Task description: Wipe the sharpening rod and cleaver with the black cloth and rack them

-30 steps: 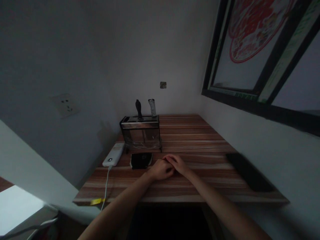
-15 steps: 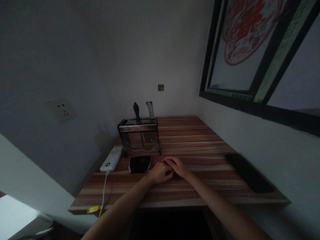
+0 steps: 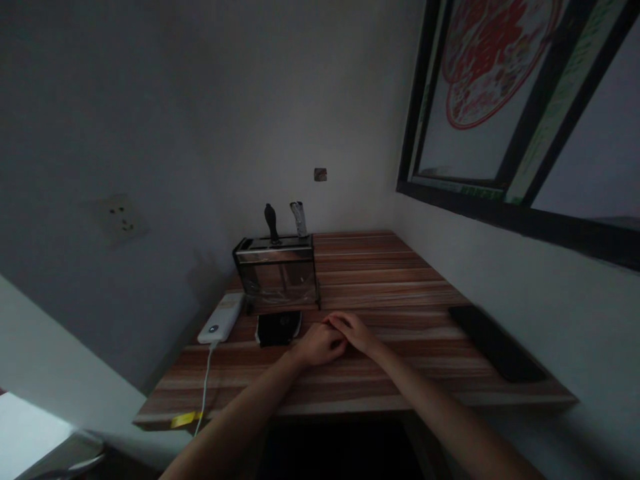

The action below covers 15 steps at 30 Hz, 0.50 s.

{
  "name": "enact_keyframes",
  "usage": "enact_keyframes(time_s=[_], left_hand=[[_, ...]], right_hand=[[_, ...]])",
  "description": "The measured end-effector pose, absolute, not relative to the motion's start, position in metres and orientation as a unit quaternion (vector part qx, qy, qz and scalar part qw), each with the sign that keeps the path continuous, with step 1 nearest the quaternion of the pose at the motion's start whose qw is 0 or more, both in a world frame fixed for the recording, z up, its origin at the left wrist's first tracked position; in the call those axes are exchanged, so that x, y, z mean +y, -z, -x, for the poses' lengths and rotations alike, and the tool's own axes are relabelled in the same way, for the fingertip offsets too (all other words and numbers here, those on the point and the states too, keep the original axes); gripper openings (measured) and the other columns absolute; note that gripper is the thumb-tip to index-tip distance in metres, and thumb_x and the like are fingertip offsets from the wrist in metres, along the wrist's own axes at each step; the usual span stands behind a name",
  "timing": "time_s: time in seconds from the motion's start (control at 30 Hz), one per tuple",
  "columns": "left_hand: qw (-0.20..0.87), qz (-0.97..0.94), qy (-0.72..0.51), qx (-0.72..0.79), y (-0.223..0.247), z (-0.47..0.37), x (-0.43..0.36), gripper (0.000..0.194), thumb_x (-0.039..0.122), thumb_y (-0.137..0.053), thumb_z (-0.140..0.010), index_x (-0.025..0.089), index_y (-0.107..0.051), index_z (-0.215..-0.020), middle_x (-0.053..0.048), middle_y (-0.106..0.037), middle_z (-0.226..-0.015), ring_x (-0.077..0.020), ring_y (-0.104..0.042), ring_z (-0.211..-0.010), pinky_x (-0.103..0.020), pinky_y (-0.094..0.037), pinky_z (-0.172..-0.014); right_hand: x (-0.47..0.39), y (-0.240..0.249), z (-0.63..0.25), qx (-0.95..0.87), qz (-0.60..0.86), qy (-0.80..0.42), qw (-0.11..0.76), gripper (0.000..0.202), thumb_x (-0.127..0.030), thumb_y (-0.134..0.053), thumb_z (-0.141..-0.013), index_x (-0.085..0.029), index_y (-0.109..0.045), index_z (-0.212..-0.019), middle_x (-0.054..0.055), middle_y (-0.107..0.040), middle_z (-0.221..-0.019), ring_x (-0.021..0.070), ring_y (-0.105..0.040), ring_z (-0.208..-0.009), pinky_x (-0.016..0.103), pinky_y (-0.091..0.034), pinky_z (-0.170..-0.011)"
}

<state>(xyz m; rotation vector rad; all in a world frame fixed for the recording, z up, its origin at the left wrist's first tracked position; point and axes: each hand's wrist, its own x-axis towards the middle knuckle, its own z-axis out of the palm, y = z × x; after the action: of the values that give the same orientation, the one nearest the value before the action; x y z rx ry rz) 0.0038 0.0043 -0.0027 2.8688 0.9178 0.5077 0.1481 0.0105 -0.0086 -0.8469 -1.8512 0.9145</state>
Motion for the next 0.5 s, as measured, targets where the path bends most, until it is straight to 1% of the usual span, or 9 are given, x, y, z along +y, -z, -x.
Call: enact_keyframes(time_s=[0.5], left_hand=[[0.052, -0.937, -0.163, 0.306, 0.002, -0.0045, 0.0044, 0.021, 0.023, -0.046, -0.08, 0.017, -0.066, -0.077, -0.005, -0.067, -0.074, -0.0148, -0.06, -0.067, -0.022, -0.04, -0.059]], right_hand=[[0.015, 0.0117, -0.1498, -0.748, 0.347, -0.373, 0.425, 0.036, -0.047, -0.044, -0.084, -0.019, -0.064, -0.089, 0.004, -0.066, -0.088, 0.0179, -0.059, -0.087, 0.031, -0.044, -0.081]])
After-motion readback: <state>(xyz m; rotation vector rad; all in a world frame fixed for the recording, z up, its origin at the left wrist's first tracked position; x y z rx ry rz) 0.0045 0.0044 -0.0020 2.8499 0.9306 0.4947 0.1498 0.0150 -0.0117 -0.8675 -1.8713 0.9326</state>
